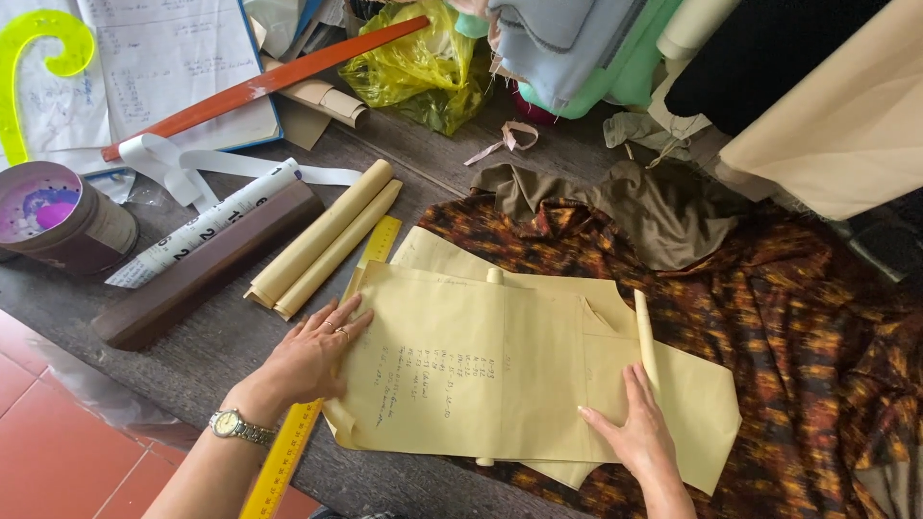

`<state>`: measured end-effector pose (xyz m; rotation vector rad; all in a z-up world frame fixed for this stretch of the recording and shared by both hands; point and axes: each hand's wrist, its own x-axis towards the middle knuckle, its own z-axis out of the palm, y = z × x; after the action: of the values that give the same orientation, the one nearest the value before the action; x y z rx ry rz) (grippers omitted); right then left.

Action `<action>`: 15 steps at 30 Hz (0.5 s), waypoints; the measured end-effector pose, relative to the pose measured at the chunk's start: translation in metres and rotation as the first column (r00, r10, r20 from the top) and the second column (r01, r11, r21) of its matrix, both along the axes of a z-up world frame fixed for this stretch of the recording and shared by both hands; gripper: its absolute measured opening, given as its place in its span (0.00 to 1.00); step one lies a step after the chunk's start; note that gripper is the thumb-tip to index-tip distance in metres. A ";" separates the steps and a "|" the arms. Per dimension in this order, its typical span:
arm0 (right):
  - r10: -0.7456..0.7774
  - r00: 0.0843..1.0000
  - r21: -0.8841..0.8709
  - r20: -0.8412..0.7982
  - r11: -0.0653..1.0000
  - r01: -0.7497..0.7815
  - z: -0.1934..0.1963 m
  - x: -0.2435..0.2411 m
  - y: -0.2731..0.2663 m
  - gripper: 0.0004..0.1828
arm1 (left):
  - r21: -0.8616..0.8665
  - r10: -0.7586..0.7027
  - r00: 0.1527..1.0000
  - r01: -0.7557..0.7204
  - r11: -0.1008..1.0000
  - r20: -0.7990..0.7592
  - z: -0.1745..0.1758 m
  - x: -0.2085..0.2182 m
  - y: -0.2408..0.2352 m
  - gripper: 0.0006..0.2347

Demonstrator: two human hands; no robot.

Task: The person is unrolling paper patterns and aligning them on a piece of fabric on a workbench using a ruler.

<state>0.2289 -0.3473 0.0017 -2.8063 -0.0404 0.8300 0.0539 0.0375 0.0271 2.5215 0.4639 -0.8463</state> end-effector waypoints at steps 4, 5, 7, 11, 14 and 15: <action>0.007 1.000 -0.007 0.005 1.000 -0.007 0.000 0.000 0.000 0.56 | -0.004 -0.013 0.999 0.013 1.000 -0.045 0.004 0.002 0.000 0.43; 0.007 1.000 -0.009 0.001 1.000 -0.007 0.001 0.000 0.001 0.56 | -0.002 -0.014 0.998 0.014 1.000 -0.055 0.005 0.002 0.000 0.43; 0.006 1.000 -0.013 -0.004 1.000 -0.006 0.003 0.000 0.002 0.55 | -0.001 -0.016 0.998 0.016 1.000 -0.065 0.004 0.002 0.000 0.43; -0.001 1.000 -0.018 -0.013 1.000 0.000 0.004 0.000 0.003 0.55 | 0.004 -0.023 0.998 0.024 1.000 -0.051 0.001 0.002 0.001 0.44; -0.003 1.000 -0.018 -0.011 1.000 0.002 0.005 -0.001 0.004 0.55 | 0.010 -0.023 0.998 0.024 1.000 -0.063 0.003 0.002 0.001 0.44; -0.005 1.000 -0.020 -0.012 1.000 0.005 0.006 -0.001 0.005 0.55 | 0.010 -0.023 0.998 0.024 1.000 -0.063 0.003 0.002 0.001 0.44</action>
<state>0.2277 -0.3427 0.0076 -2.8186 -0.0233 0.8506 0.0562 0.0381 0.0302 2.5206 0.4607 -0.9373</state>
